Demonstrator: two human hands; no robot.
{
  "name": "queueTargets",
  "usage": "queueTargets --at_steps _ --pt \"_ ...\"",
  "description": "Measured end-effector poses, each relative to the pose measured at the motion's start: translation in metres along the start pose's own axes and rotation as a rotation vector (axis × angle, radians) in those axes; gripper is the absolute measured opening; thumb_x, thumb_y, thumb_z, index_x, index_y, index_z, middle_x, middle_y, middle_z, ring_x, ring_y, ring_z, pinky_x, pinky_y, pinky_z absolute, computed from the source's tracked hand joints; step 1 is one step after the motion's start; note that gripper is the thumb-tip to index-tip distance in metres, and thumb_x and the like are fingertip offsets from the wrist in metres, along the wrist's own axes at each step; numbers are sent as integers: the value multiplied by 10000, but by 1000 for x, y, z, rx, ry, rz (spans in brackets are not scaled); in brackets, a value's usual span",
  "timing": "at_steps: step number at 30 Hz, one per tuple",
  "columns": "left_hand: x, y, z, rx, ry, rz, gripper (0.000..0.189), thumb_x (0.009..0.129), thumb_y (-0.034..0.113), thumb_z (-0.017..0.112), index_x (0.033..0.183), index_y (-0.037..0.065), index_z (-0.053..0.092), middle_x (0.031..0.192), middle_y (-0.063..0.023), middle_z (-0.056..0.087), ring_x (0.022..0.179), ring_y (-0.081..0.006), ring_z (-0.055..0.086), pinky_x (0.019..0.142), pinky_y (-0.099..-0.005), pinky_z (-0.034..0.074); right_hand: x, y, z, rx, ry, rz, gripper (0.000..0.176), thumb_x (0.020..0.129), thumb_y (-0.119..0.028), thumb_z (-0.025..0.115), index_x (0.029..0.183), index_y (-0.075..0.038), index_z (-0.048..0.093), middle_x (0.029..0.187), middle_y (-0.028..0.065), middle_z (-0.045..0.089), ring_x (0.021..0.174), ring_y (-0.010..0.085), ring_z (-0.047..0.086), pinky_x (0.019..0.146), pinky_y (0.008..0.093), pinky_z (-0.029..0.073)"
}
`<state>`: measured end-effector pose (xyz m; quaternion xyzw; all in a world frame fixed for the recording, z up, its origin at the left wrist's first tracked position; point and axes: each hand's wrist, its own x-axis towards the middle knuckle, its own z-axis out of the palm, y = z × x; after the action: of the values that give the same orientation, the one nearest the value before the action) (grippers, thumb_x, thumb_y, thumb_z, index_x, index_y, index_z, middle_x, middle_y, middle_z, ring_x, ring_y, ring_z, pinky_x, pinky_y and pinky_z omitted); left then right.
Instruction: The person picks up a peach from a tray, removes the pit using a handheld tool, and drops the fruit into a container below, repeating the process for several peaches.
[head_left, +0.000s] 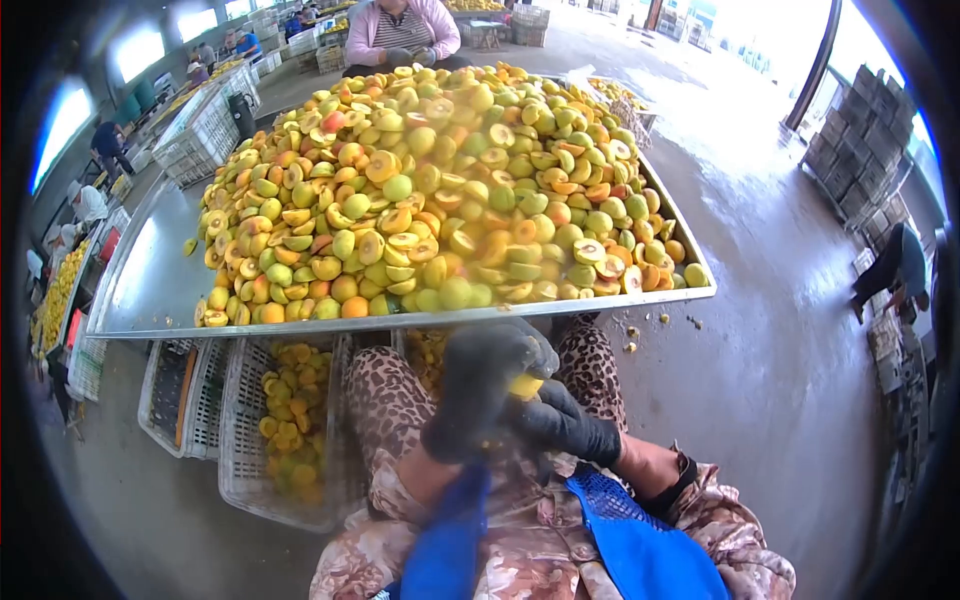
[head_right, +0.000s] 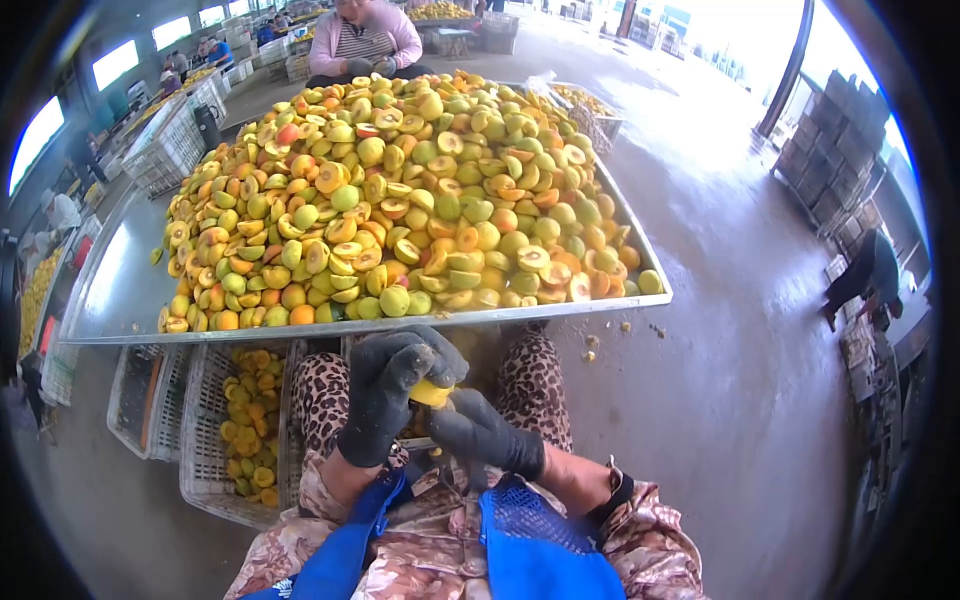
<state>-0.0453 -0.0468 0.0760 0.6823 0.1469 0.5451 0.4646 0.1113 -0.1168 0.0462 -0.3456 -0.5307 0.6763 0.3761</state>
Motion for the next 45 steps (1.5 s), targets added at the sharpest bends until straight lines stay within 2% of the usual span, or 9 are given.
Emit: queueTargets --at_steps 5,8,14,22,27,34,39,42,45 --pt "11 -18 15 331 240 57 266 948 192 559 800 -4 661 760 -118 669 668 -234 659 636 -355 521 25 31 -21 -130 27 -71 478 997 -429 595 1247 -22 594 1051 19 641 962 147 591 792 322 504" --pt "30 -13 -3 -163 160 -462 332 999 216 526 795 -14 649 769 -123 669 699 -198 655 660 -347 527 32 24 -28 75 3 38 525 1004 -386 610 1373 -24 518 1202 37 617 1071 156 581 898 311 501" --pt "31 -41 -34 -411 199 -555 425 1029 333 568 768 0 610 793 -120 655 761 -215 646 694 -319 520 78 20 -50 -190 -152 -153 618 1022 -397 589 1487 -38 394 1437 84 465 1364 200 387 1150 348 325" --pt "-25 -67 -146 -719 798 -460 454 1027 458 565 927 27 671 871 -171 727 796 -224 725 716 -342 596 131 36 -52 -969 -312 -127 492 933 -331 670 1309 -34 555 1160 167 657 1049 362 632 864 455 535" --pt "-46 -85 -297 1198 610 -214 313 1000 223 600 1137 -50 668 1199 -206 670 1121 -304 647 937 -391 529 125 121 -86 -1161 -137 -104 481 862 -303 714 1266 -77 580 887 171 675 749 378 674 643 482 532" --pt "156 -234 -314 1094 488 -122 523 891 316 753 1290 9 612 1327 -195 630 1216 -375 590 1037 -451 457 83 137 -93 -1204 -99 -42 700 843 -289 735 1454 -73 469 945 187 681 802 371 693 700 480 556" --pt "227 -276 -251 1723 254 -475 665 786 473 776 1274 72 570 1176 -143 634 1082 -344 610 936 -509 491 59 75 -88 -638 182 -31 319 1011 -285 587 1230 -53 573 889 215 670 786 326 672 742 413 527" --pt "224 -286 -256 1650 256 -387 548 780 415 782 1164 76 588 1101 -138 635 1017 -344 610 883 -504 498 53 84 -96 -801 283 -433 676 863 -215 722 1467 -65 458 993 194 693 892 351 679 867 452 536" --pt "209 -253 -249 1500 169 -276 540 788 366 789 1162 37 580 1095 -168 633 1010 -389 598 882 -494 497 35 190 -123 -1057 156 106 527 910 -224 674 1385 -40 535 1156 224 670 900 358 694 837 435 558"
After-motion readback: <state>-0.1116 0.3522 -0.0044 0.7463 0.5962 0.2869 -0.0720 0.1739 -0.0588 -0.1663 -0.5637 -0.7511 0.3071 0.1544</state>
